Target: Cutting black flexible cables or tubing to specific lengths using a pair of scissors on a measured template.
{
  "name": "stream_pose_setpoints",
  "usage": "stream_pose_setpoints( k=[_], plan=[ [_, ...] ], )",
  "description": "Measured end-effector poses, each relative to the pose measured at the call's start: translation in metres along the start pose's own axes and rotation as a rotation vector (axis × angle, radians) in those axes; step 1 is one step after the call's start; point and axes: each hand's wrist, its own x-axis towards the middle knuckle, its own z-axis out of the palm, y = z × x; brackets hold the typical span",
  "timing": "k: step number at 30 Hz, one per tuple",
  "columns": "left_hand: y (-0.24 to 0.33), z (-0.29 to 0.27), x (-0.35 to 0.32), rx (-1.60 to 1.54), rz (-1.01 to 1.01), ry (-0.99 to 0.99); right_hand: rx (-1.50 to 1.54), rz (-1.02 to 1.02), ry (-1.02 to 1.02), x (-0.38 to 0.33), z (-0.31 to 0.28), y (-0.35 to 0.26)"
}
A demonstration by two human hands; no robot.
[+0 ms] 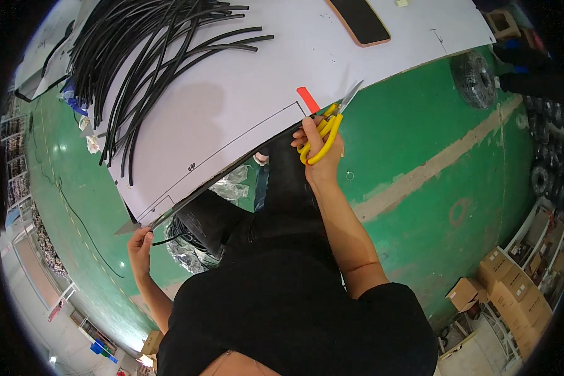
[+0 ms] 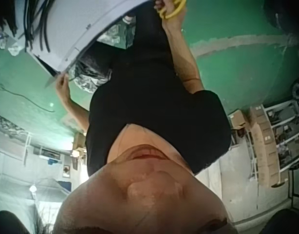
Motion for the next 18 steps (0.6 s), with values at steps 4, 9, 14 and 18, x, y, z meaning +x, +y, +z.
stream_pose_setpoints(
  k=[4, 9, 14, 18],
  plan=[
    [0.002, -0.001, -0.003, 0.004, 0.024, 0.030, -0.005, -0.018, 0.006, -0.001, 0.004, 0.001],
    [0.010, 0.005, 0.000, -0.026, -0.001, 0.016, -0.009, -0.028, 0.031, -0.002, -0.001, 0.004],
    [0.007, 0.006, -0.004, -0.041, 0.026, 0.031, -0.017, -0.016, 0.019, -0.003, -0.001, 0.001],
    [-0.001, -0.002, -0.014, 0.064, 0.003, 0.074, 0.013, 0.010, -0.011, -0.002, -0.003, 0.017]
  ],
)
